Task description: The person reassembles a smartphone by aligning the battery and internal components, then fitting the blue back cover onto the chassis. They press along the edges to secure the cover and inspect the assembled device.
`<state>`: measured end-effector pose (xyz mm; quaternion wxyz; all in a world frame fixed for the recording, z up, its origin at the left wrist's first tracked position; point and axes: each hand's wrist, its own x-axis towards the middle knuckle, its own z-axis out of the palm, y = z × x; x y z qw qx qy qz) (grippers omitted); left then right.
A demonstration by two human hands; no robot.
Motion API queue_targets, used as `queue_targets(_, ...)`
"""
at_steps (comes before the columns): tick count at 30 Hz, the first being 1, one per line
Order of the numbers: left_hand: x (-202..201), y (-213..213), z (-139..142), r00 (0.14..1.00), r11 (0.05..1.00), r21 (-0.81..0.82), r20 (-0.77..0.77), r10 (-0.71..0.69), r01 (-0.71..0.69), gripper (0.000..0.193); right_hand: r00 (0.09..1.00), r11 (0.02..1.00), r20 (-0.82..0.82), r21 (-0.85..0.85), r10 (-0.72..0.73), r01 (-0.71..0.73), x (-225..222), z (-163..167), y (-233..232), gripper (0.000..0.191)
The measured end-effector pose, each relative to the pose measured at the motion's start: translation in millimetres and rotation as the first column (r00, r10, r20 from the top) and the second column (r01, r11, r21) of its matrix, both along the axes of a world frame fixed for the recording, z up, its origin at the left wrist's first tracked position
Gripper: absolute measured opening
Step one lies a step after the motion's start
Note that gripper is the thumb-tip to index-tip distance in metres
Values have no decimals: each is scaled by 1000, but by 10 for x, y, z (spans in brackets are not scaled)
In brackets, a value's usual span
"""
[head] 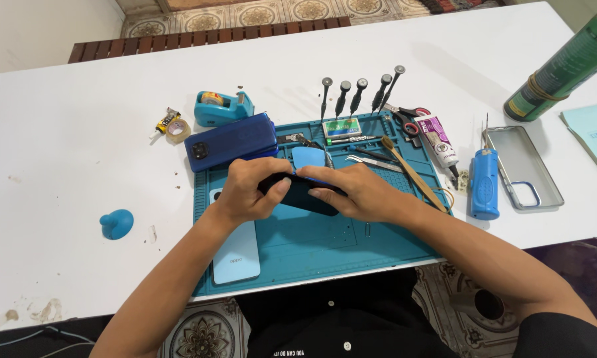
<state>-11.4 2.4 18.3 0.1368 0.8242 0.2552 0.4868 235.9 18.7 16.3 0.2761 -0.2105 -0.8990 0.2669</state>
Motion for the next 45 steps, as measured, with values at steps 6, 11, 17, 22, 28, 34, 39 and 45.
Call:
queue_targets(6,-15,6,16,999,997,71,-8,-39,40,19,1000,1000,-5,-6,3,-3,4,21,6,44)
queue_targets(11,-20,-6,-15,1000,1000,-3,-14,-16,16,15,1000,999,10,49,-5,4,20,-24,20,47)
queue_targets(17,-26,-13,-37,1000,999,-44,-21,14,-15,16,998,998,-5,-4,-59,59,21,-115,47,54)
queue_targets(22,25,-10,-57,997,991,-110,16,77,-74,26,991,986,66,-108,-118,125,44,-162,83,44)
queue_targets(28,31,29,-152,989,956,-289,120,89,-51,23,991,987,80,-107,-111,119,56,-169,121,35)
queue_targets(34,52,92,-237,965,877,-477,253,76,56,30,990,985,-17,-107,-140,138,87,-167,101,25)
queue_targets(39,58,55,-237,969,867,-498,221,109,16,31,989,987,-40,-72,-145,142,87,-191,105,24)
queue_targets(45,75,108,-209,769,590,-660,631,100,465,42,936,962,-230,-117,-266,245,80,-216,34,29)
